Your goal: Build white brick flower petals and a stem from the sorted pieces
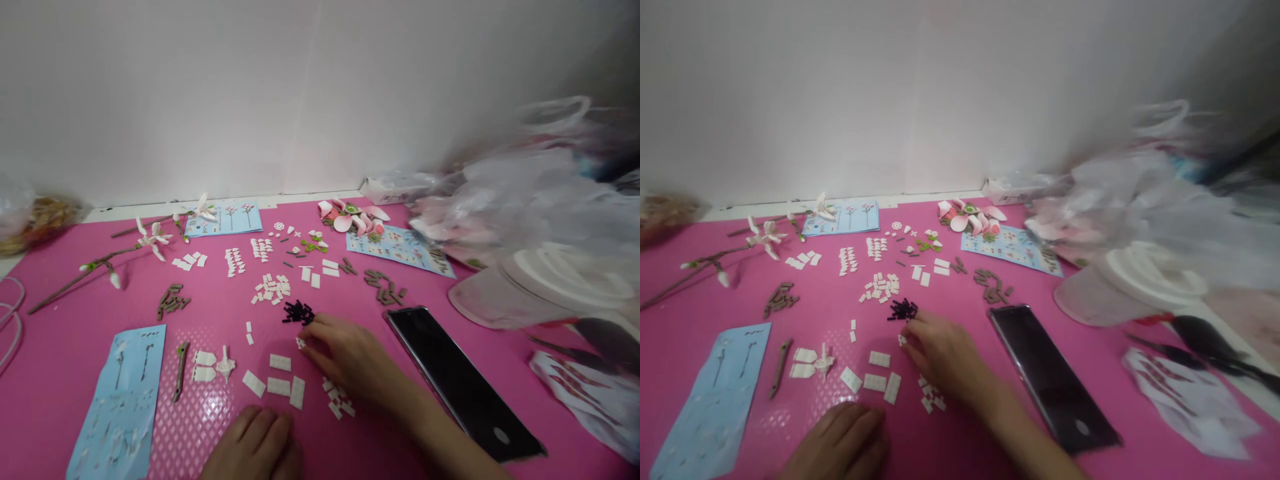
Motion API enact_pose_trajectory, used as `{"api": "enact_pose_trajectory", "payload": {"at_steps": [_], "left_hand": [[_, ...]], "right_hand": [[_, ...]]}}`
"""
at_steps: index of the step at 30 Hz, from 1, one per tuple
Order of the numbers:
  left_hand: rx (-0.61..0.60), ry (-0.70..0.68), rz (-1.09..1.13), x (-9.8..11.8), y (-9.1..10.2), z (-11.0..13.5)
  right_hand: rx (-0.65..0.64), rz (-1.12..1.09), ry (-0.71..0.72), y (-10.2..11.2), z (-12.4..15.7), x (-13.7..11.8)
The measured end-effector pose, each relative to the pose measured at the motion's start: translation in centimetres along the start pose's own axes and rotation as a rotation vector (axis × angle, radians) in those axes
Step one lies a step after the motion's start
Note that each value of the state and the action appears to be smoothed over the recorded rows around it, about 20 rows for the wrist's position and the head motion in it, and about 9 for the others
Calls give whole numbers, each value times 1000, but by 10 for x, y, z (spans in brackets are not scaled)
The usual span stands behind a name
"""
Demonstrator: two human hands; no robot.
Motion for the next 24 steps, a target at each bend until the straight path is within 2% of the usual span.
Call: {"api": "enact_pose_trajectory", "payload": {"at_steps": [12,15,21,24], "left_hand": [[-171,-83,-21,5,-24,19],[-152,-58,-1,3,-18,13],[-19,30,-19,-6,4,-3],[-56,89,-46,-15,7,-5]], "right_hand": [[-6,-42,22,-3,-3,-1],[-8,-32,19,-5,-3,0],[6,-52,-1,-3,-2,5],[22,-109,6,3,0,4]]}}
Point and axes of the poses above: each hand's wrist, its own z-axis away from the middle knuckle, its own y-axis out of the back of the hand, x = y × z, the point moved 10 cm from there along -z, towards the middle knuckle, and after that the axes turned 2 degrees about y, right-handed, at the moved point
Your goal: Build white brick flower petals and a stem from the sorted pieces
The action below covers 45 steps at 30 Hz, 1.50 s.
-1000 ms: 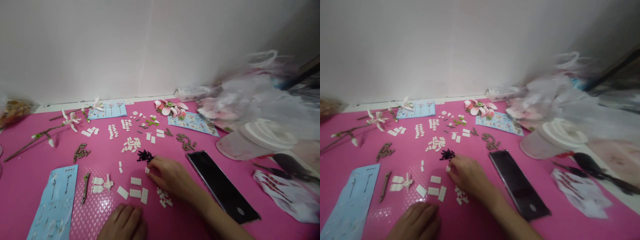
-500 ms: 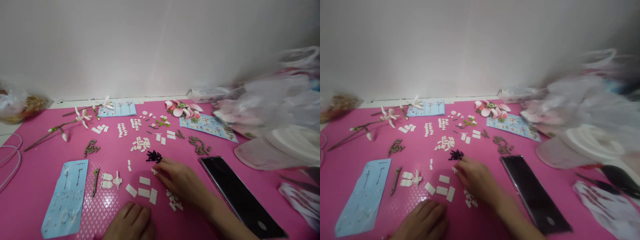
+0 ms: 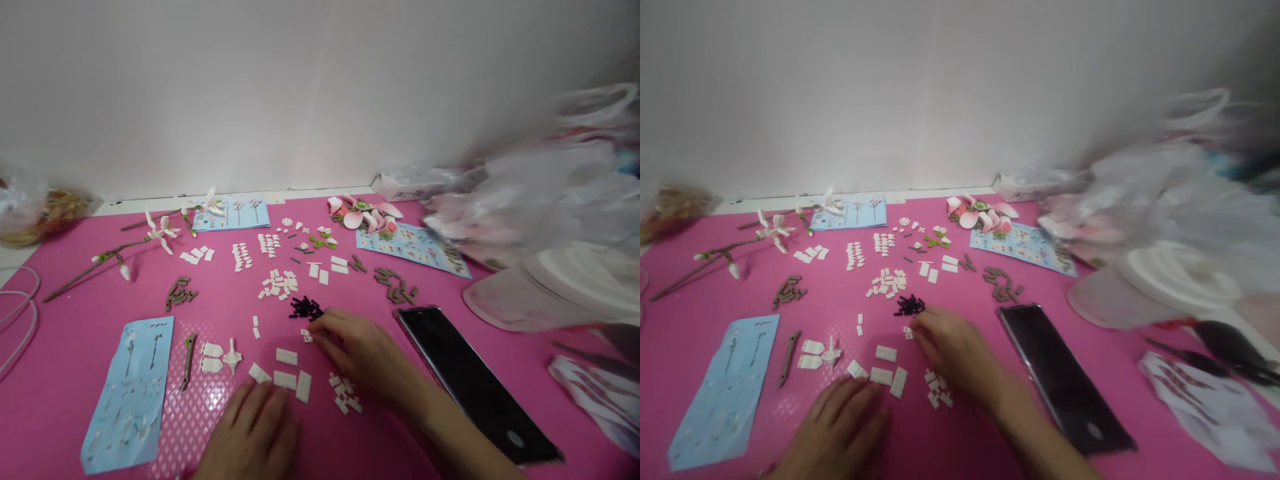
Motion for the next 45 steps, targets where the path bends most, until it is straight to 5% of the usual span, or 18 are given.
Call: {"api": "enact_pose_trajectory", "payload": {"at_steps": [6,13,18,24,32,37,45], "left_hand": [[-166,-28,-102,-9,-11,10],[-353,-65,-146,-10,-33,29],[-284,-96,-141,-8,-22,20],[-167,-134,-87,2,-6,3],[-330,-349,-32,19,-27,9],[-397,-337,-44,16,-33,13],[-278,-291,42,17,-14,8]], "right_hand": [[-107,-47,192,-5,2,-34],[-218,55,176,-19,7,-41],[-233,32,167,-18,7,-42],[-107,7,8,12,9,-13],[-319,34,-71,3,25,2],[-347,62,-94,-3,27,7],[-409,74,-83,-3,31,5]]}}
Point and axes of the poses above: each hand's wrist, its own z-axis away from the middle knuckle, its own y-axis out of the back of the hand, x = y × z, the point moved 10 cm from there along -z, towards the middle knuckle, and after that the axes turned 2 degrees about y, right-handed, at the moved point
